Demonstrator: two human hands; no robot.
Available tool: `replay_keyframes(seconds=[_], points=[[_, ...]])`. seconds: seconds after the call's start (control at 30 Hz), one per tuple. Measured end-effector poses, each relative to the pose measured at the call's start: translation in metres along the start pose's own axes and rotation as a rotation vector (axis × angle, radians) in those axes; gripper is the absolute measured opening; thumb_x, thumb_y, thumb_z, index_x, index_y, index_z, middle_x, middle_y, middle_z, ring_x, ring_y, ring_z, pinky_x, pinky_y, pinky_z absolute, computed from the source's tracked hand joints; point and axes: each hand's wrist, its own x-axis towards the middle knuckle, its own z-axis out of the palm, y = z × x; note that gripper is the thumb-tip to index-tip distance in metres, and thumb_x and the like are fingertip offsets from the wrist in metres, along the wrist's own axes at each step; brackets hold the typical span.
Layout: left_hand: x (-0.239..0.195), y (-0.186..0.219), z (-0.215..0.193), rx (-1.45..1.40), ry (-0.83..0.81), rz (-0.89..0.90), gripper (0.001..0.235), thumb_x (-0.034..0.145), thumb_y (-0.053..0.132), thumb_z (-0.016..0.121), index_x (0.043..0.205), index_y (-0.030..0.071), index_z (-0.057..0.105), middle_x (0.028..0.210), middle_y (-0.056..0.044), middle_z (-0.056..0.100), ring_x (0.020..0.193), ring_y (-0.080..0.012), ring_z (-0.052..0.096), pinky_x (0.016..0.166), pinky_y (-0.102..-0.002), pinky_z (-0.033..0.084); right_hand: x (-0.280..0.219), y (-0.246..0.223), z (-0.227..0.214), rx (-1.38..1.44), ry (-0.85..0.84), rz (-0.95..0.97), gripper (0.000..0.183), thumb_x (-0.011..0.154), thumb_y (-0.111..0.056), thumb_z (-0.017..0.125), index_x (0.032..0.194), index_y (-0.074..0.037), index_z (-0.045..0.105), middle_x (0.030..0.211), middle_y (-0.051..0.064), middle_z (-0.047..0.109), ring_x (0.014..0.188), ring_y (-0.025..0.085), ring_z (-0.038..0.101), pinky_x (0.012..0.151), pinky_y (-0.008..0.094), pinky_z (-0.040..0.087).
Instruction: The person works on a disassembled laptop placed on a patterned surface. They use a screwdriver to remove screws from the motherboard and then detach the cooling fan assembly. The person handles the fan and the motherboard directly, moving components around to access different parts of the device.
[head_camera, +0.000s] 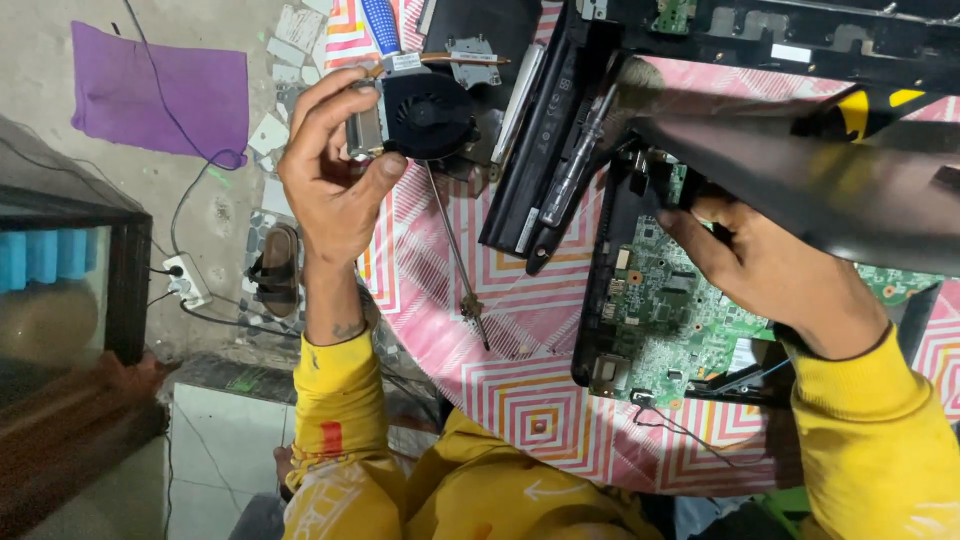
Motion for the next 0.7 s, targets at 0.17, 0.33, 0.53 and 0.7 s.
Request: replay_keyframes(seconds=[0.17, 0.33, 0.53, 0.7], points=[[0.001, 0.001, 0.000, 0.017, -0.002, 0.007, 0.043, 0.100, 0.033, 0.069, 0.127, 0.002, 0.058, 0.136, -0.016, 0.050, 0.134, -0.0307, 0.053, 0.121, -0.046, 0.047, -0.010, 0.008, 0.002, -0.086, 0.116, -0.115, 0.041, 0.105, -0.024, 0.059, 0.074, 0.001, 0.064, 0.058, 0.008, 0.047, 0.050, 0.025, 0.041, 0.054, 0.040, 0.034], [0.001, 0.003, 0.001, -0.031, 0.008, -0.015, 0.041, 0.098, 0.030, 0.072, 0.126, 0.002, 0.059, 0.135, -0.014, 0.050, 0.134, -0.0294, 0.052, 0.121, -0.044, 0.045, -0.031, 0.004, -0.011, -0.247, 0.061, 0.038, 0.048, 0.108, -0.040, 0.044, 0.071, -0.010, 0.047, 0.048, 0.005, 0.032, 0.043, 0.026, 0.043, 0.040, 0.039, 0.036], [-0.001, 0.003, 0.000, 0.103, 0.027, -0.028, 0.044, 0.096, 0.036, 0.073, 0.127, 0.006, 0.063, 0.132, -0.010, 0.057, 0.068, -0.0067, 0.031, 0.062, -0.022, 0.026, -0.069, -0.014, -0.027, -0.359, 0.195, -0.073, 0.048, 0.096, -0.052, 0.056, 0.082, -0.007, 0.059, 0.088, 0.006, 0.047, 0.074, 0.027, 0.056, 0.062, 0.043, 0.043], [-0.003, 0.002, 0.001, 0.106, 0.030, -0.060, 0.037, 0.097, 0.031, 0.074, 0.125, 0.008, 0.065, 0.131, -0.006, 0.058, 0.069, -0.0064, 0.029, 0.062, -0.022, 0.027, -0.115, -0.042, -0.044, -0.287, 0.236, -0.231, 0.034, 0.087, -0.041, 0.067, 0.080, -0.008, 0.067, 0.099, 0.007, 0.054, 0.077, 0.025, 0.060, 0.061, 0.039, 0.044]])
